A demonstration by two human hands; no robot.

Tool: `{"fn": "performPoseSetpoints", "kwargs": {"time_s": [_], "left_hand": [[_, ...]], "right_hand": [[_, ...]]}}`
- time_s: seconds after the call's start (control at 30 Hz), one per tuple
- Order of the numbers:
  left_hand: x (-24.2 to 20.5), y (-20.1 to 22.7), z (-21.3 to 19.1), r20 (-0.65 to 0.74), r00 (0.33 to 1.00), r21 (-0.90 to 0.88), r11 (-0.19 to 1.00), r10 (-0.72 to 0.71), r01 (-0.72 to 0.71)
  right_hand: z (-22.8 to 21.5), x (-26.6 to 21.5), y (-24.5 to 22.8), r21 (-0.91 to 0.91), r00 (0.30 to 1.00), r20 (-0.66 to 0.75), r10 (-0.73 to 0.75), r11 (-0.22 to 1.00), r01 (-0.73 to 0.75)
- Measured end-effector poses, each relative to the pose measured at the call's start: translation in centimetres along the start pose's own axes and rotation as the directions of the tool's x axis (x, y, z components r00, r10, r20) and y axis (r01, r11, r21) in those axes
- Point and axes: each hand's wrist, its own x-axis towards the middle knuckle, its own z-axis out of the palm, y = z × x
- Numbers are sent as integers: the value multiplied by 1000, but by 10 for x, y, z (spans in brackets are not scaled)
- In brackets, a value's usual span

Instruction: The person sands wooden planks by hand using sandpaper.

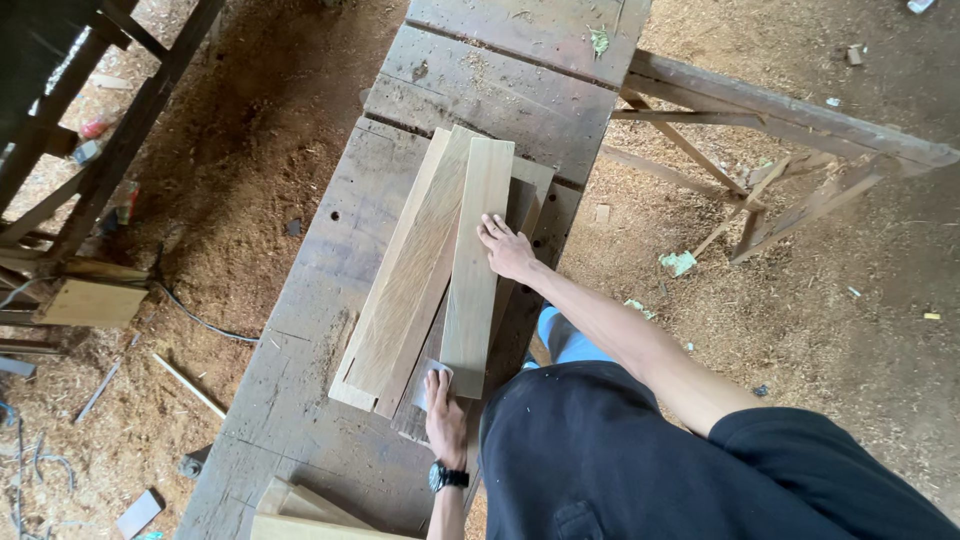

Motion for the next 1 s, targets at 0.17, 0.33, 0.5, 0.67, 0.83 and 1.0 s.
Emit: {"fn": "performPoseSetpoints", "kwargs": {"time_s": [0.17, 0.33, 0.5, 0.67, 0.83, 1.0], "left_hand": [[63, 22, 31, -53, 994, -11, 996, 93, -93], [107, 43, 36, -76, 970, -48, 971, 232, -236], [70, 31, 11, -4, 988, -69, 985, 155, -155], [2, -8, 4, -54, 998, 56, 998, -12, 15], [2, -14, 27, -125, 991, 59, 997, -47, 54], [61, 8, 47, -120, 993, 33, 999, 0, 4]], "right_hand": [[-1, -1, 3, -3, 1000, 4, 8, 1000, -8], [3, -3, 2, -9, 1000, -6, 1, 1000, -1], [-1, 0, 3, -30, 1000, -5, -14, 999, 14], [3, -3, 4, -16, 1000, 3, -17, 1000, 17], [0, -4, 6, 1, 1000, -13, -26, 1000, 26], [2, -3, 5, 9, 999, -18, -27, 1000, 28]]}}
